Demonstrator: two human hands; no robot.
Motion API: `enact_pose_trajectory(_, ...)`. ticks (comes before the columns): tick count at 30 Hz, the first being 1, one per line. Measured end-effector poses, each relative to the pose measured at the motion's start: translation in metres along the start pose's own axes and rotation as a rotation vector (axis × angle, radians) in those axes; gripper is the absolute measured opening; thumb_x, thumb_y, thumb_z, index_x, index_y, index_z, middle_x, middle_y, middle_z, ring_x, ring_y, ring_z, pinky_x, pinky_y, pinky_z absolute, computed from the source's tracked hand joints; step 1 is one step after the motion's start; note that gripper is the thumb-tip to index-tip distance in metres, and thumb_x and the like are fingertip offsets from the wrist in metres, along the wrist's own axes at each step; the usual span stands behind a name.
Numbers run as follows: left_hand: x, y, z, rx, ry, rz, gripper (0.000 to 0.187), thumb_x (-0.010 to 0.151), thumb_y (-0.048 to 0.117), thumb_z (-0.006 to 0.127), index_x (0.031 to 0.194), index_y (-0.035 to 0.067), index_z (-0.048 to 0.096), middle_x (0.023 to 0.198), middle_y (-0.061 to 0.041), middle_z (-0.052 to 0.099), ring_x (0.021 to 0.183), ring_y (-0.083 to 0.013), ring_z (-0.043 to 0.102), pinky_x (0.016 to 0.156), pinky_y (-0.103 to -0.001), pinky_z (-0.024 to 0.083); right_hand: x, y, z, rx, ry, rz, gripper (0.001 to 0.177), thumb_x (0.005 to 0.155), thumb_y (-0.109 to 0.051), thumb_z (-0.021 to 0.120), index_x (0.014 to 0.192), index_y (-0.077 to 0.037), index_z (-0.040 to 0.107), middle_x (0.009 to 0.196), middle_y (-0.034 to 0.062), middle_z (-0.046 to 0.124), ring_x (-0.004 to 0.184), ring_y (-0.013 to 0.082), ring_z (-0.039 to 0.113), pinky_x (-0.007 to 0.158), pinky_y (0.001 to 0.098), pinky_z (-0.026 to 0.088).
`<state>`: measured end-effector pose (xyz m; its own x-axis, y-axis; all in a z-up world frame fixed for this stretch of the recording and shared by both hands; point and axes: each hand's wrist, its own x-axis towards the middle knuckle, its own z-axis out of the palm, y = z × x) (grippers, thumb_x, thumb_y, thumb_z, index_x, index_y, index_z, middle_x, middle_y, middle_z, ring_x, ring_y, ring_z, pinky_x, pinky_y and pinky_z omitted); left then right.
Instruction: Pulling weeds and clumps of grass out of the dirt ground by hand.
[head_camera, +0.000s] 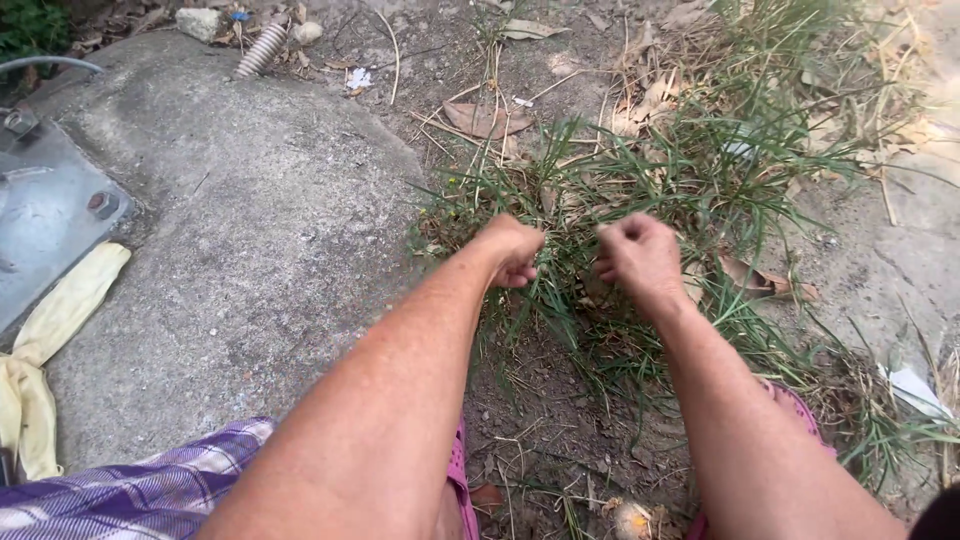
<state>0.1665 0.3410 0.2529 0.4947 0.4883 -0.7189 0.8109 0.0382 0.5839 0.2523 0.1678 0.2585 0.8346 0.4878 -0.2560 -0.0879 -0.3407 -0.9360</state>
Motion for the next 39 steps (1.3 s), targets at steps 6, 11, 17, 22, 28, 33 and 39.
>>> enact_pose_trajectory(6,-0.013,-0.041,0.031,0.041,0.016,-0.018,0.023,0.096,0.023,0.058,0.089,0.001,0.062,0.065,-0.008,0.064,0.053,-0.0170,0.063,0.042,-0.034,0.049,-0.013,0.046,0.023,-0.409,-0.249,-0.032,0.019,0.091,-0.020,0.070,0.104,-0.007,0.075,0.096,0.0110,0.079,0.086,0.0216,0.074,0.081,0.0378,0.060)
enact_pose_trajectory(11,-0.014,-0.051,0.056,0.289,0.011,-0.099,0.035,0.094,0.024,0.065,0.114,-0.005,0.068,0.096,-0.018,0.076,0.081,-0.0247,0.075,0.065,-0.040,0.061,0.005,0.086,-0.012,-0.607,-0.123,0.020,0.028,0.089,-0.026,0.075,0.114,-0.012,0.076,0.107,0.0072,0.076,0.100,0.0219,0.072,0.095,0.0387,0.054)
enact_pose_trajectory(17,-0.056,-0.009,0.041,0.075,0.301,0.027,0.103,0.084,0.010,0.074,0.166,0.024,0.012,0.172,-0.016,-0.007,0.153,-0.0371,0.025,0.121,-0.054,0.030,0.005,0.083,-0.002,-0.268,-0.160,0.317,0.033,0.100,-0.027,0.064,0.125,-0.007,0.070,0.107,0.0134,0.081,0.083,0.0191,0.076,0.070,0.0321,0.063)
enact_pose_trajectory(22,-0.042,0.007,0.018,-0.305,0.404,0.107,0.072,0.096,0.043,0.071,0.155,0.023,0.035,0.150,-0.020,0.035,0.133,-0.0336,0.045,0.108,-0.049,0.042,-0.020,0.021,0.034,-0.022,-0.290,0.252,0.062,0.094,-0.029,0.066,0.150,-0.021,0.041,0.123,0.0138,0.071,0.080,0.0240,0.072,0.064,0.0367,0.057)
enact_pose_trajectory(28,0.041,-0.012,-0.025,-0.769,0.283,0.244,0.027,0.102,0.026,0.059,0.096,0.004,0.073,0.092,-0.006,0.074,0.065,-0.0112,0.069,0.051,-0.025,0.055,0.023,-0.009,0.010,0.258,-0.079,0.251,0.072,0.100,-0.025,0.058,0.158,-0.026,0.016,0.147,0.0178,0.046,0.114,0.0319,0.063,0.087,0.0466,0.060)
enact_pose_trajectory(33,0.025,0.003,-0.060,-0.987,0.370,0.282,0.021,0.098,0.021,0.058,0.108,0.010,0.072,0.084,-0.012,0.074,0.056,-0.0118,0.063,0.043,-0.026,0.046,0.058,0.010,-0.016,0.414,-0.093,0.270,0.053,0.103,-0.021,0.061,0.149,-0.011,0.036,0.130,0.0201,0.062,0.109,0.0308,0.068,0.086,0.0431,0.061)
enact_pose_trajectory(39,0.015,0.059,-0.086,-0.955,0.558,0.594,0.031,0.092,0.016,0.067,0.121,0.009,0.060,0.090,-0.006,0.069,0.060,-0.0124,0.066,0.047,-0.027,0.052,0.051,0.029,0.017,0.189,-0.266,0.261,0.024,0.098,-0.016,0.066,0.120,-0.006,0.066,0.108,0.0086,0.070,0.093,0.0203,0.066,0.076,0.0369,0.059)
